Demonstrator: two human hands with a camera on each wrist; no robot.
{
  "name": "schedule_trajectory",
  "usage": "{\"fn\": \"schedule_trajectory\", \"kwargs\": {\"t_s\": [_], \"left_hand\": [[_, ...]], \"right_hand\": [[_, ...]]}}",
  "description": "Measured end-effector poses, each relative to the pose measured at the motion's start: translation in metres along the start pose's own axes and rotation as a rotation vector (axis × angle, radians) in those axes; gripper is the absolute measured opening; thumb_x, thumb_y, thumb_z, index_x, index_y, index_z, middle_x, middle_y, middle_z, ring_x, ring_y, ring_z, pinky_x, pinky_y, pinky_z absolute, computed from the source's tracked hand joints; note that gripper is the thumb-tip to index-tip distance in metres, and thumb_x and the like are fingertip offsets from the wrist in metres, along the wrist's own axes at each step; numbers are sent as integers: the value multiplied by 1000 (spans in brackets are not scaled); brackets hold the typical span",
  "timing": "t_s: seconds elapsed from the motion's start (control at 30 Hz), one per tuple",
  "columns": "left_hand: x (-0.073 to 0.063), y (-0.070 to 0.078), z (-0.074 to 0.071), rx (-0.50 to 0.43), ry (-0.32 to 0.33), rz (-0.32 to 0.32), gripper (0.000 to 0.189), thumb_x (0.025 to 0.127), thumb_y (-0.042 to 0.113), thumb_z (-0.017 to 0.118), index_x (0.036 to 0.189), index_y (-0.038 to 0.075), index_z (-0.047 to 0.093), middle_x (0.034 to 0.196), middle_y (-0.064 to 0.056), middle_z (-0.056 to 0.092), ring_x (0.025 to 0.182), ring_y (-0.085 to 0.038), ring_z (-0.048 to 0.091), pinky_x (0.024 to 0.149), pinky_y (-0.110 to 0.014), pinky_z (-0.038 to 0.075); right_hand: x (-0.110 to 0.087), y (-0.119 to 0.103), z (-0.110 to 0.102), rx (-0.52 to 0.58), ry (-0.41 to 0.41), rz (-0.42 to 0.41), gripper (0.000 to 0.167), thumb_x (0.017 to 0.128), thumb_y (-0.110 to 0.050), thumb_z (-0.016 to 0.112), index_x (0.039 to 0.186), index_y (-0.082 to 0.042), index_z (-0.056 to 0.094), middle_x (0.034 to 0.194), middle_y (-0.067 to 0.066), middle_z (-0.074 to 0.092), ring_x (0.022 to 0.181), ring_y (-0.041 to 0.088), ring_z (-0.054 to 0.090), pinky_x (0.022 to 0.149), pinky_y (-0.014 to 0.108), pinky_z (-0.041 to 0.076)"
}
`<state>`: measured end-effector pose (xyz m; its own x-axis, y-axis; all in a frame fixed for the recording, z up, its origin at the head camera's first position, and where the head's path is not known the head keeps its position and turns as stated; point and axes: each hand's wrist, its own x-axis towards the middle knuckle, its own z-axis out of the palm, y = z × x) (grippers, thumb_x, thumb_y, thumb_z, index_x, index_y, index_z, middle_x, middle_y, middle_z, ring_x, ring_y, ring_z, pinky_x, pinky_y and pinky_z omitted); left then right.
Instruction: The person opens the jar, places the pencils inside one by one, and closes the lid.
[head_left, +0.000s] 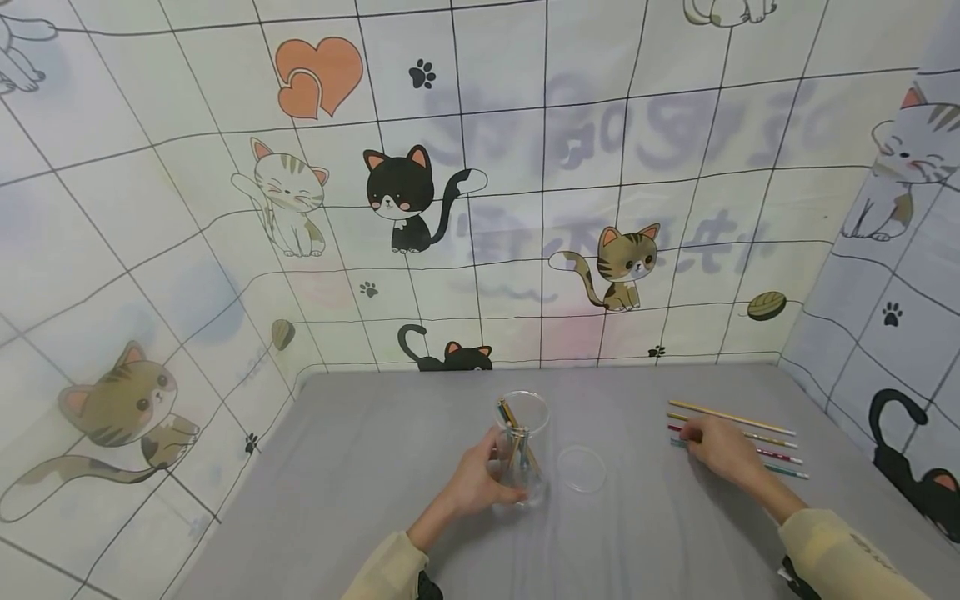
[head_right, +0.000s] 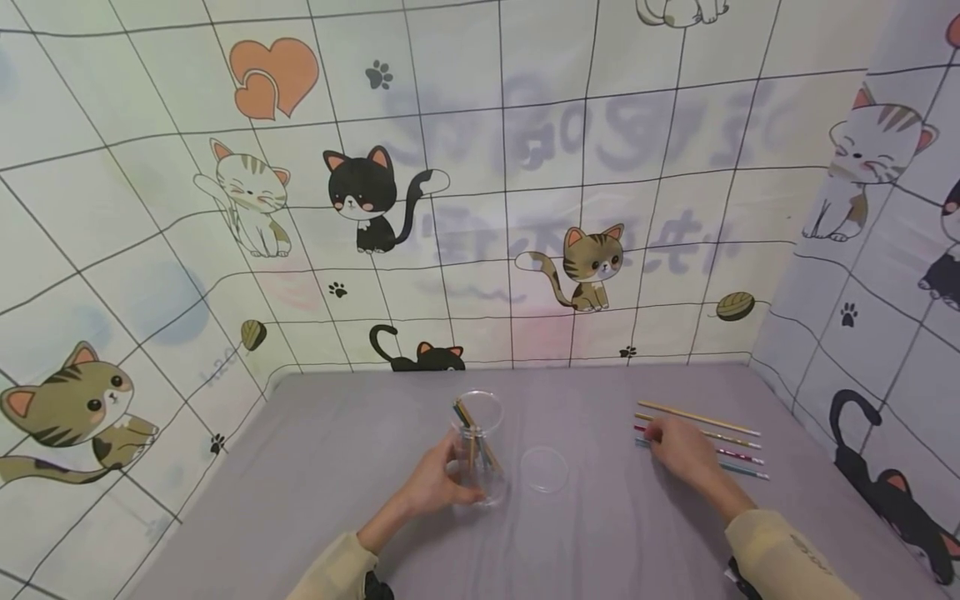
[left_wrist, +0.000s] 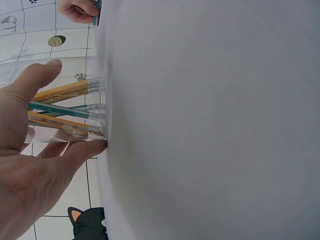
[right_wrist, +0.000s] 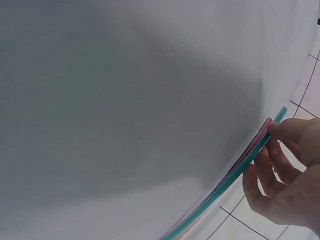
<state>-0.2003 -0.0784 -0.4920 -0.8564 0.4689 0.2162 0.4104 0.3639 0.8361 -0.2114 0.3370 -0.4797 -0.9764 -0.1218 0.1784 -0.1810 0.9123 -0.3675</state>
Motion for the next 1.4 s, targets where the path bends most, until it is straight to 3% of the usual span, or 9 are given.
{"fn": "schedule_trajectory", "kwargs": {"t_s": [0.67, 0.9, 1.13, 1.4], "left_hand": [[-1, 2, -2, 5, -8, 2, 94, 67, 9, 94, 145, 20, 42, 115, -3, 57, 119, -35, 56, 88, -37, 55], [-1, 2, -2, -6, -10, -1, 93, 68, 9, 93, 144, 22, 42, 114, -3, 57, 120, -34, 56, 89, -36, 55], [0, 3, -1, 3, -8, 11, 97, 68, 8, 93, 148, 16, 39, 115, -4, 58, 119, -34, 57, 88, -36, 55], [0, 3, -1, -2, -6, 5, 92, 67, 7, 93, 143, 22, 43, 114, -8, 58, 118, -34, 57, 87, -33, 55]], "right_hand": [[8, -15, -31, -3, 106, -98, 8, 83, 6, 70, 89, 2, 70, 78, 6, 65, 70, 24, 60, 58, 42, 50], [11, -29, -47, 34, 147, -145, 7, 85, 5, 69, 91, 2, 69, 79, 6, 67, 70, 22, 61, 58, 39, 51], [16, -46, -63, 82, 169, -186, 8, 84, 5, 70, 89, -1, 68, 79, 5, 68, 70, 21, 63, 58, 35, 51], [17, -62, -76, 147, 168, -173, 10, 86, 6, 69, 94, 1, 68, 83, 10, 69, 72, 25, 66, 54, 28, 48]]}}
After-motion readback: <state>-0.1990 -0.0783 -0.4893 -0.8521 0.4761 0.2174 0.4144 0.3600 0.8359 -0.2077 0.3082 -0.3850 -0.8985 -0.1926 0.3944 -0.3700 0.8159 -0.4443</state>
